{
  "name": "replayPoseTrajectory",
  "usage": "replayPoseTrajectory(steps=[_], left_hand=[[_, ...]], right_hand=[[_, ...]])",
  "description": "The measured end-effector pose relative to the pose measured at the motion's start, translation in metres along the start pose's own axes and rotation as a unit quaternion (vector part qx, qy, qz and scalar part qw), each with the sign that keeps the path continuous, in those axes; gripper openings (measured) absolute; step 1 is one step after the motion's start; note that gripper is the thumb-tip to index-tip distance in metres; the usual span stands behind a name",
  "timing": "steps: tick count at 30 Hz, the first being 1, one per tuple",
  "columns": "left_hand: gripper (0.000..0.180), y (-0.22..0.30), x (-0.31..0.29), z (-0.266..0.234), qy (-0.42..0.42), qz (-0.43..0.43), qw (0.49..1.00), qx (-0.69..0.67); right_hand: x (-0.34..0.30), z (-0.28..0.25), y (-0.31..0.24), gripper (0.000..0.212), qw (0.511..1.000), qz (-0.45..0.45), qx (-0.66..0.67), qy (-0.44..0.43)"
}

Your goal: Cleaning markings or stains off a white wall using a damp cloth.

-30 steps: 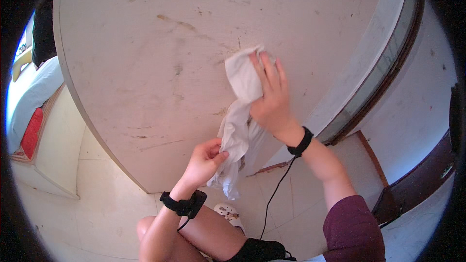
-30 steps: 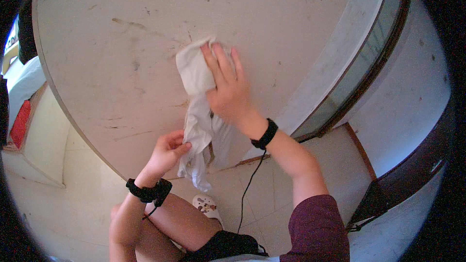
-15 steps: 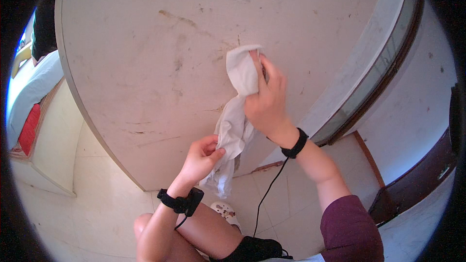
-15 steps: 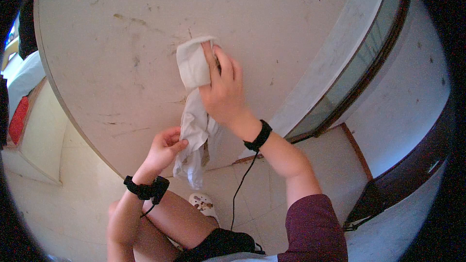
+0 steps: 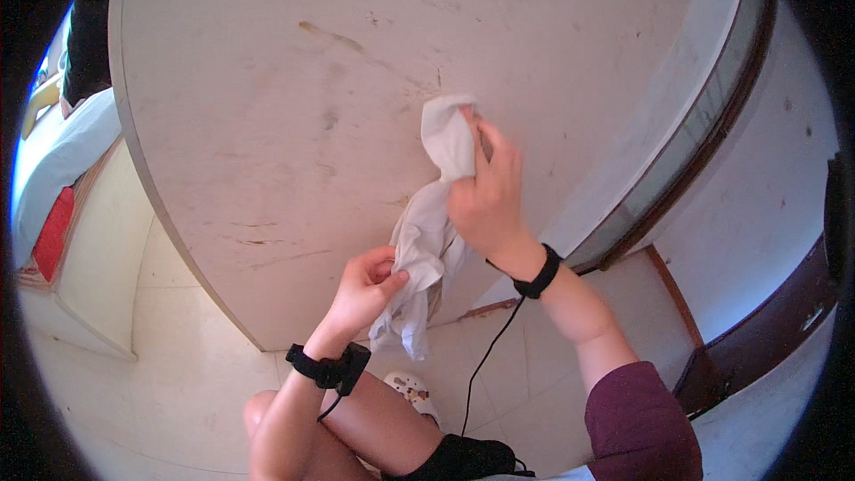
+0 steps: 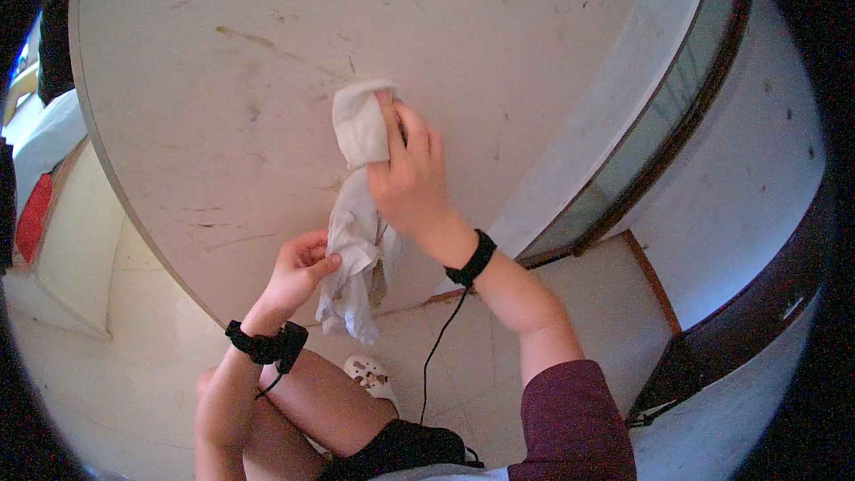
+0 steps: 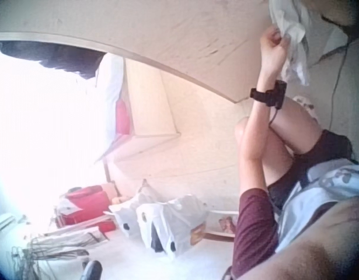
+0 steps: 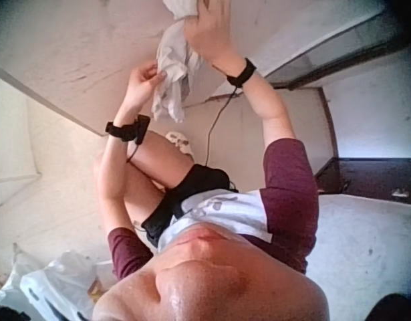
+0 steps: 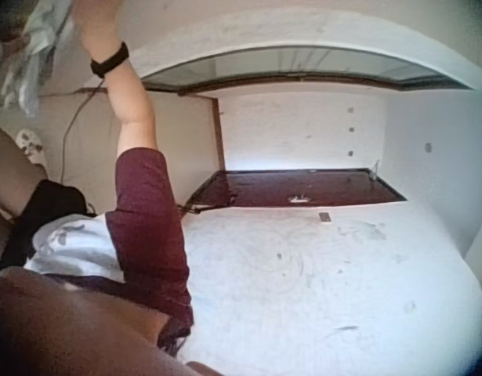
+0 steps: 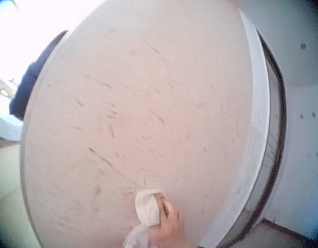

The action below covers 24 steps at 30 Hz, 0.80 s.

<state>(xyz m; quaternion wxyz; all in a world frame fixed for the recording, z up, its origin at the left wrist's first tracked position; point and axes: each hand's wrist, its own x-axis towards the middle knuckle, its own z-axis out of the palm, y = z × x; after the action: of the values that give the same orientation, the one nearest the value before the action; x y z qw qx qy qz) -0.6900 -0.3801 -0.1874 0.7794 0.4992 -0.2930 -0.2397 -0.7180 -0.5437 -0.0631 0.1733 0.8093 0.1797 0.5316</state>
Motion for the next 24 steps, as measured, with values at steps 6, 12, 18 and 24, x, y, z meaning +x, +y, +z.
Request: replayPoseTrajectory(steps=[6,12,18,24], left_hand=[[0.026,-0.006,-0.002,-0.001,-0.009,-0.026,0.999,0.024],[0.025,0.002,-0.003,0.002,0.003,0.003,1.0,-0.014],[0.025,-0.006,0.001,-0.001,0.003,-0.003,0.999,0.036],[0.023,-0.005,-0.003,-0.001,-0.004,0.001,1.0,0.031]], right_hand=[[-0.011,0.006,-0.004,0.038,1.0,0.011,0.022,-0.009],[0.015,-0.003,-0.002,0.036,1.0,-0.005,-0.014,0.027],[-0.02,-0.004,-0.006,0.036,0.999,0.031,0.021,0.0],[-0.012,0.001,-0.004,0.031,0.999,0.043,0.02,-0.015]])
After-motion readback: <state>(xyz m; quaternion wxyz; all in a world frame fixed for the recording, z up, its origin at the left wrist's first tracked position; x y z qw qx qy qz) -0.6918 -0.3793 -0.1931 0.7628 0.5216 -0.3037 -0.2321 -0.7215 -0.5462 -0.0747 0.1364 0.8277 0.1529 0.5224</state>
